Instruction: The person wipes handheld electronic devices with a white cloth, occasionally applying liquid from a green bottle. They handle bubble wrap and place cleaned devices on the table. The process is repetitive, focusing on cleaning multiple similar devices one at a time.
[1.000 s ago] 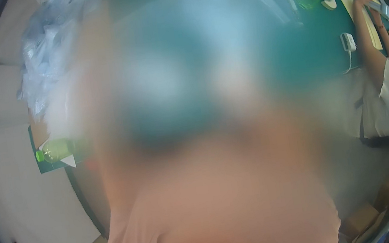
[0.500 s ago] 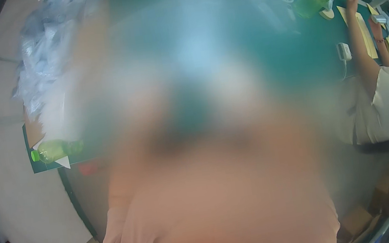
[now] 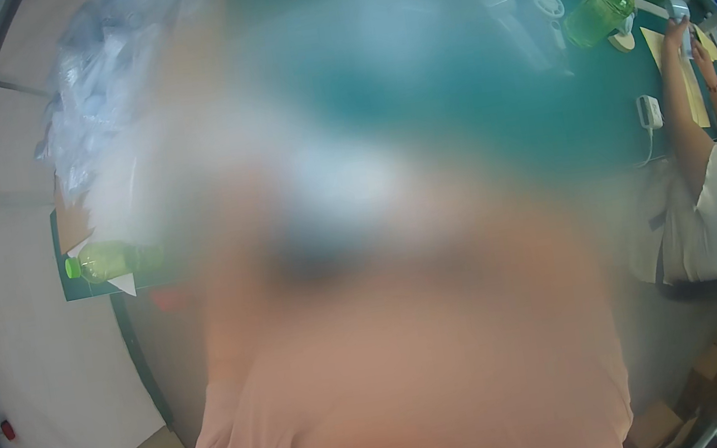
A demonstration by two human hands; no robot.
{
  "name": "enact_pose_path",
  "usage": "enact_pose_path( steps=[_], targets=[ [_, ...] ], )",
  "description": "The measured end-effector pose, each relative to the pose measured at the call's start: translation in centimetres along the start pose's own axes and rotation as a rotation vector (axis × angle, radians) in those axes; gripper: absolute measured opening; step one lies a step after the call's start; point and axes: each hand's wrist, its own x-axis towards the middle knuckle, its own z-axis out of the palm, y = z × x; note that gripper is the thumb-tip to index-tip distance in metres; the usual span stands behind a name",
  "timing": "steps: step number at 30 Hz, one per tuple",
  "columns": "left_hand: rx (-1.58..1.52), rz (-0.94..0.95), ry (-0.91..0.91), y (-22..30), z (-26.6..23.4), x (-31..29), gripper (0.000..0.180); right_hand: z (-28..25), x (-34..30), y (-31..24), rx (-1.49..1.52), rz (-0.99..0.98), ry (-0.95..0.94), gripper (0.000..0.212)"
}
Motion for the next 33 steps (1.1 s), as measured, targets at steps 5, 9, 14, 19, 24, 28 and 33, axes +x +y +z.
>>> enact_pose_path(
  steps=[5, 9, 14, 19, 24, 28, 33],
  targets=[
    [0.266, 0.192, 0.163, 3.2, -0.3, -2.3, 0.009, 0.9, -0.7, -0.3, 0.136, 0.004, -0.024, 0.038],
    [0.776, 0.45, 0.266, 4.7, 1.9, -2.7, 0.007, 2.2, -0.1, -0.5, 0.1, 0.019, -0.044, 0.037],
    [0.798, 0.507, 0.299, 5.5, 1.2, -1.9, 0.011, 2.9, 0.3, -0.1, 0.098, 0.018, -0.031, 0.039],
    [0.783, 0.602, 0.171, 6.0, 1.2, -2.1, 0.013, 3.8, 0.8, -0.1, 0.097, -0.023, -0.031, 0.041],
    [0.891, 0.319, 0.219, 4.8, -0.7, -2.8, 0.011, 4.1, 0.7, -0.1, 0.148, 0.008, 0.052, 0.043],
    [0.952, 0.386, 0.203, 4.3, 2.1, -4.0, 0.006, 4.7, 2.3, 1.0, 0.081, -0.081, 0.049, 0.042],
    [0.559, 0.675, 0.371, 5.0, 0.3, -4.3, 0.017, 5.3, 0.8, -0.4, 0.326, -0.14, 0.105, 0.044]
  ],
)
